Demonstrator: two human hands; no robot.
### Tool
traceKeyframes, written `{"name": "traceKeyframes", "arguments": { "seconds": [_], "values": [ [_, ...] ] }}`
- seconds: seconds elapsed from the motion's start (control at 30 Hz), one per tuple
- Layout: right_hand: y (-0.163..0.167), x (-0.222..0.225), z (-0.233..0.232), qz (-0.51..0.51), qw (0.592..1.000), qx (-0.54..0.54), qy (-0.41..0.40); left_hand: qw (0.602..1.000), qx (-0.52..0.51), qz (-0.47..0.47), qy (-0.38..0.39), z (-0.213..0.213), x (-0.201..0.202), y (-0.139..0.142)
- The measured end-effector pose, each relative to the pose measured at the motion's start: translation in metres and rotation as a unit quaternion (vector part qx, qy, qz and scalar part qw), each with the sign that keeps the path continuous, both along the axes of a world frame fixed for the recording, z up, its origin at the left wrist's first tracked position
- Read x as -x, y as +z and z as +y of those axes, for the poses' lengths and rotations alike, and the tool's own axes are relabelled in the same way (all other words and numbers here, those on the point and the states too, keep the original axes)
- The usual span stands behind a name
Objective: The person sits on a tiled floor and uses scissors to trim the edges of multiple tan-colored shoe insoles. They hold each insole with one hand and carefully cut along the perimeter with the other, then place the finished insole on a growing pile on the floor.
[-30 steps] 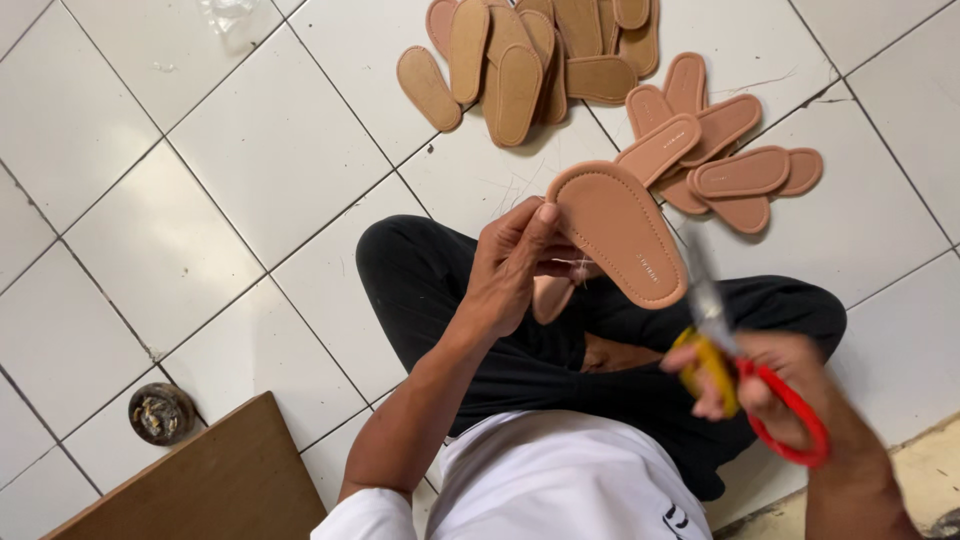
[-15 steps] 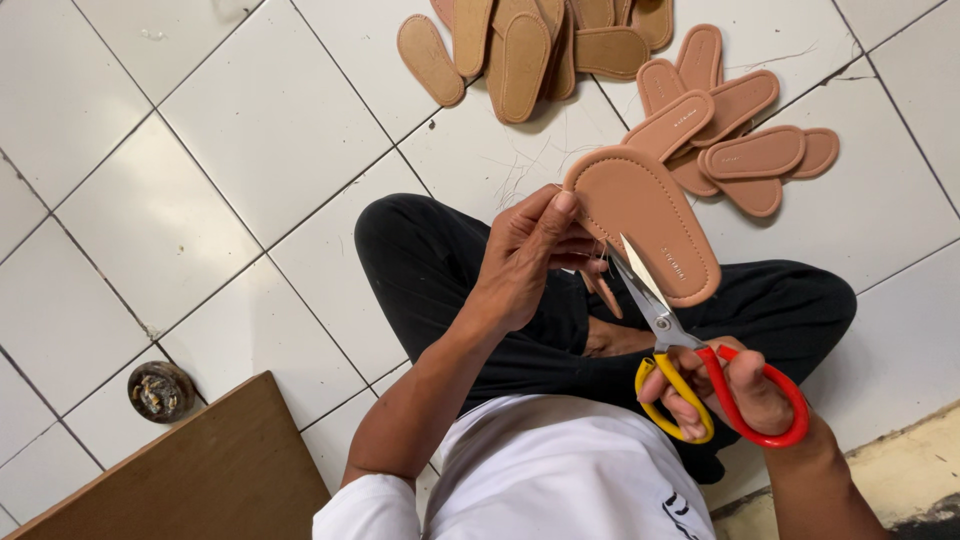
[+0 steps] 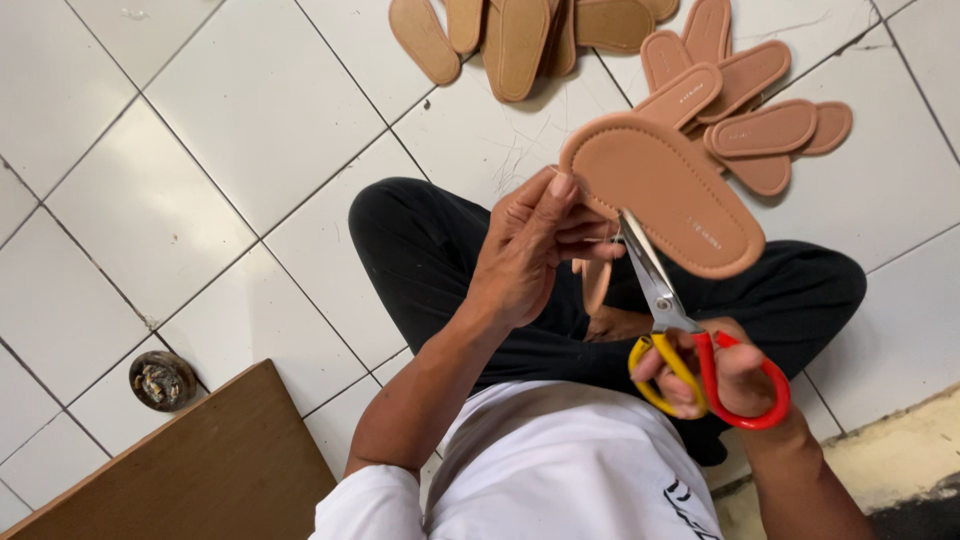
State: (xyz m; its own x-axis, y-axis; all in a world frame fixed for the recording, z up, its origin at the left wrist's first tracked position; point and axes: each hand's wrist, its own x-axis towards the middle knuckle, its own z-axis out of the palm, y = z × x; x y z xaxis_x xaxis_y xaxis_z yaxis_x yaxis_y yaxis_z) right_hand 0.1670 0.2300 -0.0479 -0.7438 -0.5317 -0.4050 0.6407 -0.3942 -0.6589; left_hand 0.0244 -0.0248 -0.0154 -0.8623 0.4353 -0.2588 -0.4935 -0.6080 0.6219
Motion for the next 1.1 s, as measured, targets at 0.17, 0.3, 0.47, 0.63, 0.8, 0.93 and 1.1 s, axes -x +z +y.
{"name": "traceKeyframes", "arguments": {
  "seconds": [0.17,0.3,0.47,0.63,0.8,0.93,1.1],
  "values": [
    [0.0,0.003,0.009,-0.009,0.999,-0.024,0.022,1.0,0.013,-0.024,0.007,0.004,0.001,-0.004],
    [0.005,0.015,0.001,-0.036,0.995,0.061,0.066,0.999,0.037,-0.017,0.009,0.005,-0.002,-0.007],
    [0.005,0.022,-0.009,-0.031,0.995,0.071,0.063,1.0,0.014,-0.017,0.0,0.005,-0.004,-0.005],
    [0.001,0.024,-0.01,-0.028,0.996,0.064,0.05,0.998,0.029,-0.049,-0.006,0.005,-0.003,-0.003],
    [0.0,0.025,-0.013,-0.028,0.996,0.069,0.052,0.995,-0.088,-0.035,0.027,0.005,-0.008,-0.015],
    [0.002,0.025,-0.014,-0.01,0.998,0.044,0.042,0.994,-0.108,-0.001,0.026,0.008,-0.011,-0.024],
    [0.002,0.025,-0.012,-0.023,0.996,0.07,0.045,0.999,0.038,-0.015,0.005,0.01,-0.01,-0.018]
  ]
}}
